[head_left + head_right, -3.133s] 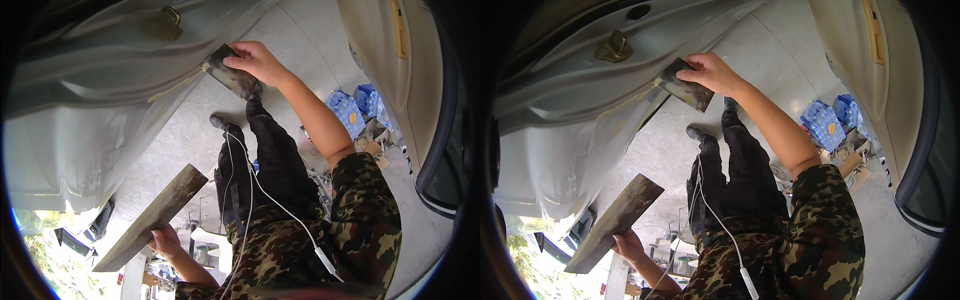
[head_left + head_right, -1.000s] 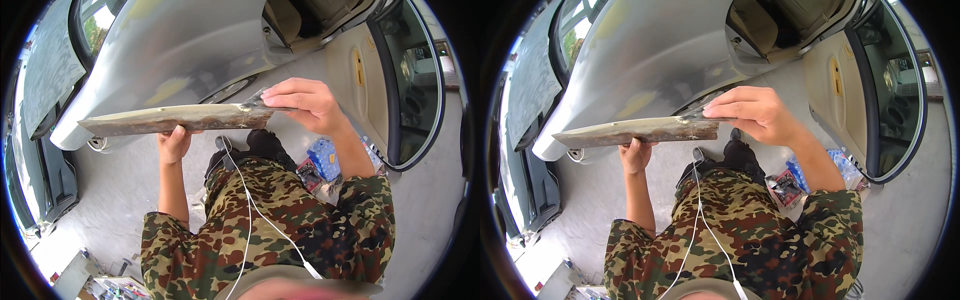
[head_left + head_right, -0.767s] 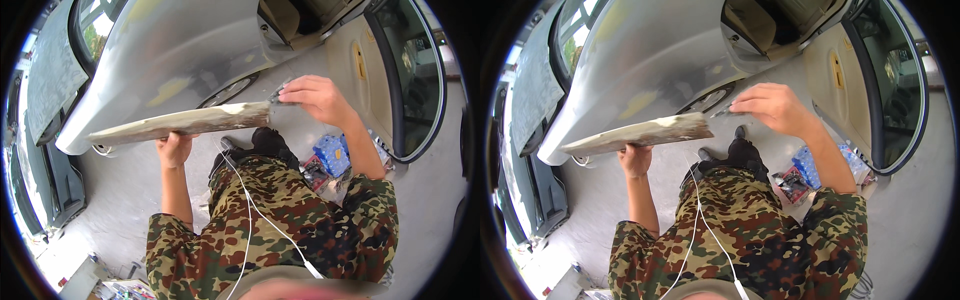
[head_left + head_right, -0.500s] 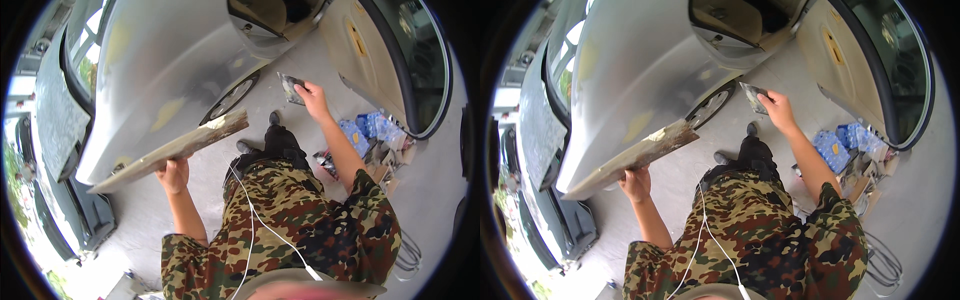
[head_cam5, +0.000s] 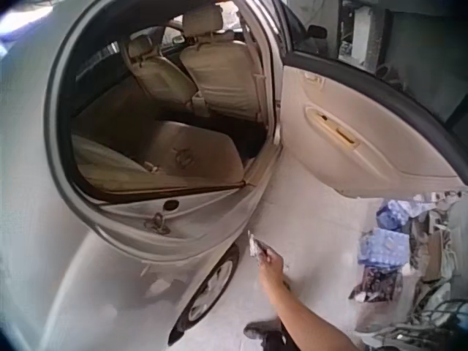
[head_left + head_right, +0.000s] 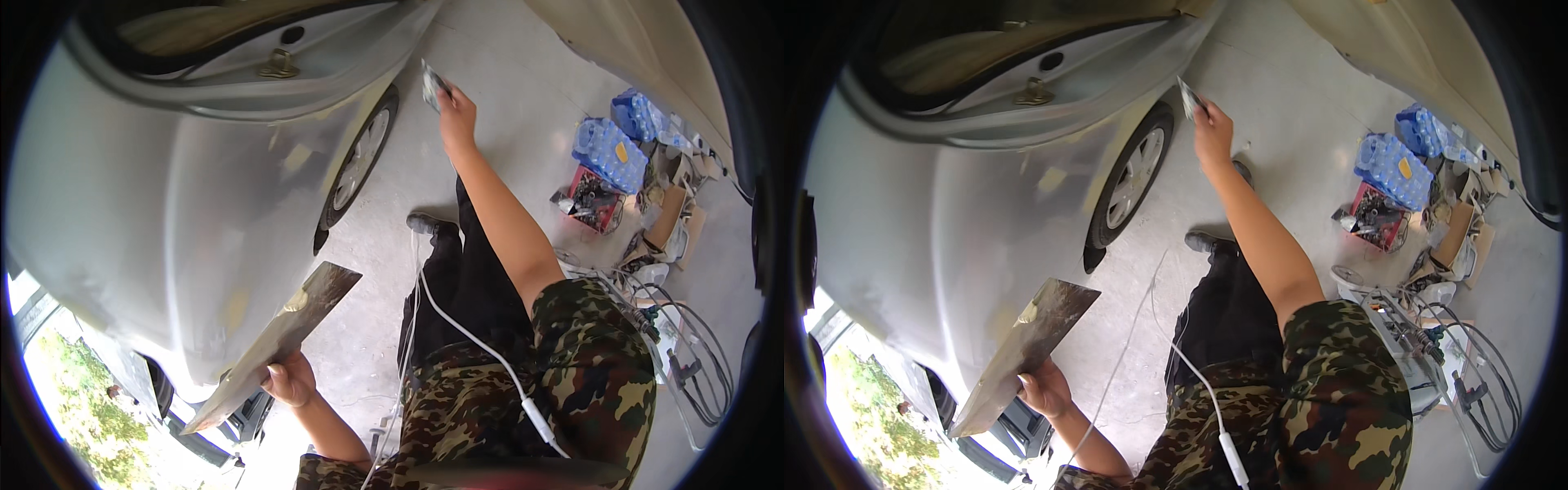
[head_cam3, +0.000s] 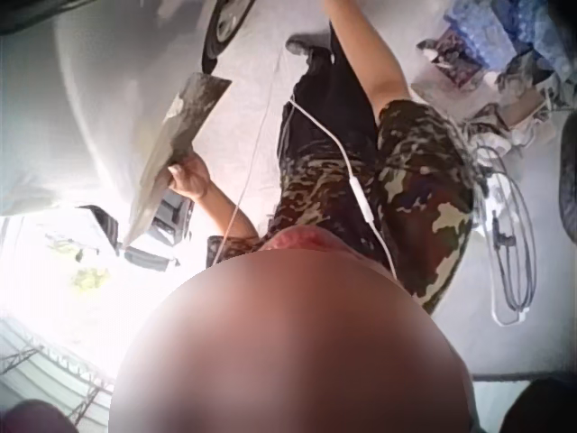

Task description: The person sands the side panel of a silver car using a small sanding block and a larger sanding block. They work on the area around the door handle and the wheel arch, smoothing the surface.

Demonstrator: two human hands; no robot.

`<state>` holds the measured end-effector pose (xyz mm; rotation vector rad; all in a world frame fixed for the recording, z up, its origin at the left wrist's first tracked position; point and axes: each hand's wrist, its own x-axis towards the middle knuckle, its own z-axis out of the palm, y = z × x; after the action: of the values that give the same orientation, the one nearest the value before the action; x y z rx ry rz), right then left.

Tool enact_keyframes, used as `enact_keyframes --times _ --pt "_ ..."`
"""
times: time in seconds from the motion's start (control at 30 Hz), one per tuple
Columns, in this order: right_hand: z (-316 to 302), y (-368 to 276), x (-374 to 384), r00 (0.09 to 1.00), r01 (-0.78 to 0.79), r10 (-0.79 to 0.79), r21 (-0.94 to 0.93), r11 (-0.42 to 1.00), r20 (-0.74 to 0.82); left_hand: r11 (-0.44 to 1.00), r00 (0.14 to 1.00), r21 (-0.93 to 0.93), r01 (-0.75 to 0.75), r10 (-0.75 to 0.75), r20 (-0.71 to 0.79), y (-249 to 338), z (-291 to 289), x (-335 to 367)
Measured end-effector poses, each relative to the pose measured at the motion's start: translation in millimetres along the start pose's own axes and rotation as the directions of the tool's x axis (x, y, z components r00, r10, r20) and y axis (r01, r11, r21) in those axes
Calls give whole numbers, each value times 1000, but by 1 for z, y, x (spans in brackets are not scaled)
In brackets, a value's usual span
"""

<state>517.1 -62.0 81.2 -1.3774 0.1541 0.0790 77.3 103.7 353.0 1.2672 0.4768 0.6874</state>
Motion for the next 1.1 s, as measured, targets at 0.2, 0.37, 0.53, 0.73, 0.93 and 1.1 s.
enact_keyframes --times 0.2,0.37,0.53,0.73,0.93,1.1 --pt "45 12 41 978 208 -210 -129 970 -2 997 997 23 73 -73 -17 -19 1 -7" --pt "34 7 31 921 390 -377 -237 890 99 987 989 115 114 -101 -106 -24 -10 -17" --pt "15 9 27 904 426 -372 -364 829 211 991 986 41 126 -120 -118 -41 -7 -15" --pt "11 30 42 842 532 -420 -387 754 339 989 983 12 151 -149 -104 -48 6 -9" --pt "10 44 60 775 628 -474 -427 651 418 984 979 34 173 -168 -118 -49 7 -5" --pt "12 46 69 721 693 -548 -441 570 424 982 976 39 184 -178 -129 -51 6 -2"
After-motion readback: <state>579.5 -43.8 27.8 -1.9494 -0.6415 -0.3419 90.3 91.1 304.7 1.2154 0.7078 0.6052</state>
